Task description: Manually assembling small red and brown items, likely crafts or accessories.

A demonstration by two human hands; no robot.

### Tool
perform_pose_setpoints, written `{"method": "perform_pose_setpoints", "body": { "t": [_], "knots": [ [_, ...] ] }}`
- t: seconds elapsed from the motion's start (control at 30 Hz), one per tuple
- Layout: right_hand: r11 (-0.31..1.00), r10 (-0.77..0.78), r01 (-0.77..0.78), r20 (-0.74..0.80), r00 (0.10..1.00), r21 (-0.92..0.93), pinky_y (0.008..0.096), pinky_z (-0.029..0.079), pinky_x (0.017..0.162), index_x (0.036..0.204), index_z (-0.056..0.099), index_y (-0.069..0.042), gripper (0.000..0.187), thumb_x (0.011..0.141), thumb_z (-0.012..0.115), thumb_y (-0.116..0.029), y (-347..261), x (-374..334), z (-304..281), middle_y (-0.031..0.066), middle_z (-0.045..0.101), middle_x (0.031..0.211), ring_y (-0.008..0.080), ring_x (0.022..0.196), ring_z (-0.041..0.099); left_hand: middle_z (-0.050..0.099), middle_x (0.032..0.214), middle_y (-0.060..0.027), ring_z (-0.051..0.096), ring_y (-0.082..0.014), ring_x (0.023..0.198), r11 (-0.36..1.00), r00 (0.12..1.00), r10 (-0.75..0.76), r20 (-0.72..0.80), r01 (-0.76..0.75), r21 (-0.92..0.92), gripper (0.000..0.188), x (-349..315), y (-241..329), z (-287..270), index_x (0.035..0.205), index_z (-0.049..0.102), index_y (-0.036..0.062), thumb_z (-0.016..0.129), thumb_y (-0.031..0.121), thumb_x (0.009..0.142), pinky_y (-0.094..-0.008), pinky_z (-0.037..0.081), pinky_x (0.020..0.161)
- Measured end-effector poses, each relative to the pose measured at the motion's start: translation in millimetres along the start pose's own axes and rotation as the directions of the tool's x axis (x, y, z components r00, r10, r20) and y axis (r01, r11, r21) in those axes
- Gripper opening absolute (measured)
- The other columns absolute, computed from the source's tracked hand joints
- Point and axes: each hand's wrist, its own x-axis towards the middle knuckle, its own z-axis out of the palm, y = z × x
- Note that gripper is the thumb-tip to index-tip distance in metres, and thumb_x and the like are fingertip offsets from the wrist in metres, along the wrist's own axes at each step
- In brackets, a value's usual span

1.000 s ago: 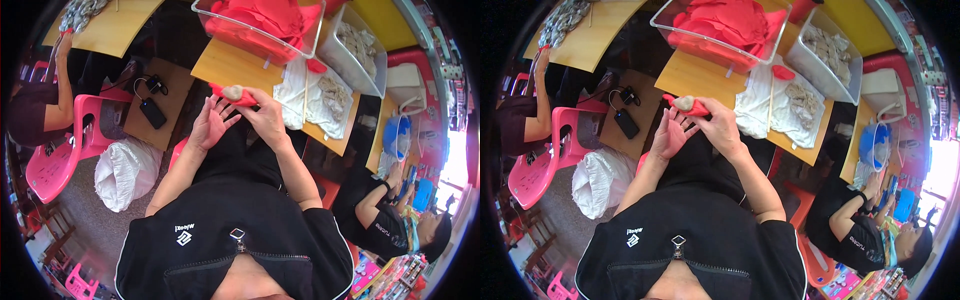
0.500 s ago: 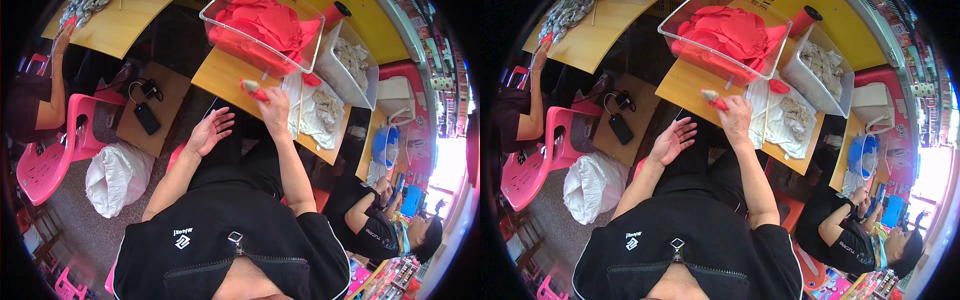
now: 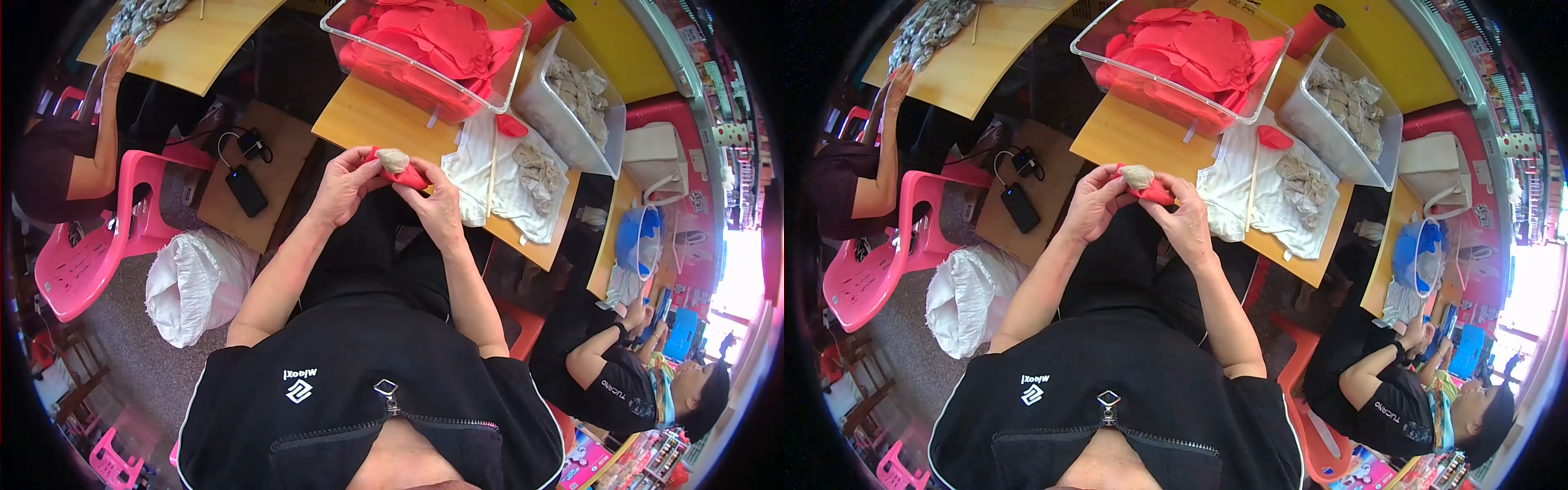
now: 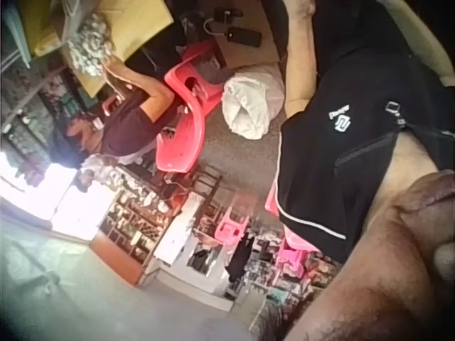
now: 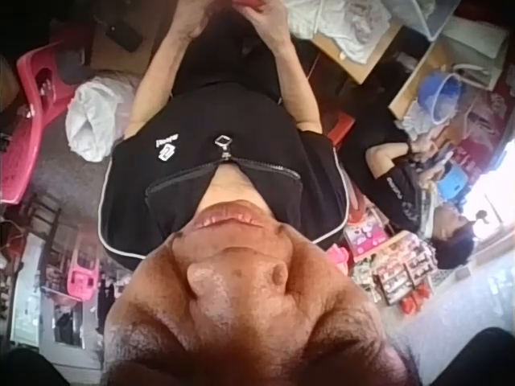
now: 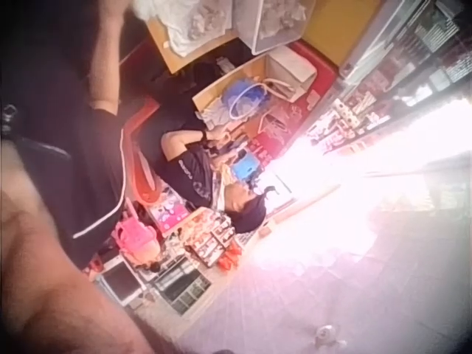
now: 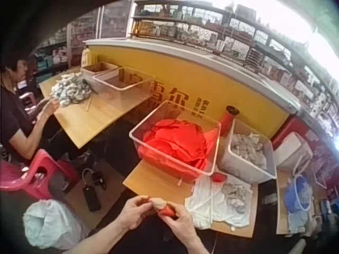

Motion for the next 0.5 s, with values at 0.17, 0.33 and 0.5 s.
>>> {"method": "perform_pose_setpoints", "body": {
  "t": [0.17,0.33,0.5],
  "knots": [
    [0.990,-0.116,0.111,-0.055,0.992,-0.084,0.0291,0.047,0.082,0.113,0.061,-0.005,0.042,0.074,0.074,-0.006,-4,-4,-4,0.0068,0.064,0.096,0.0196,0.092,0.060,0.066,0.098,-0.0087,0.064,-0.0169,0.090,0.996,0.993,-0.081,-0.083,0.077,-0.047,0.012,-2,-10,6,0.101,0.064,0.0021,0.061,0.009,0.091,-0.0353,0.056,0.080],
    [0.962,-0.232,0.213,-0.102,0.967,-0.168,0.0358,0.046,0.081,0.100,0.064,-0.006,0.032,0.070,0.076,-0.009,8,-9,-4,0.0089,0.064,0.095,0.0271,0.089,0.058,0.066,0.101,-0.0098,0.064,-0.0180,0.093,0.989,0.983,-0.121,-0.141,0.107,-0.103,0.015,-5,-13,12,0.103,0.064,0.0019,0.061,0.009,0.090,-0.0362,0.055,0.083],
    [0.949,-0.266,0.246,-0.081,0.961,-0.198,0.0321,0.048,0.079,0.100,0.065,-0.006,0.031,0.071,0.076,-0.005,13,-7,-6,0.0082,0.063,0.095,0.0246,0.089,0.060,0.066,0.103,-0.0103,0.064,-0.0192,0.095,0.986,0.989,-0.081,-0.125,0.061,-0.155,0.015,-8,-15,14,0.104,0.064,0.0015,0.059,0.008,0.091,-0.0370,0.054,0.085]
  ]
}}
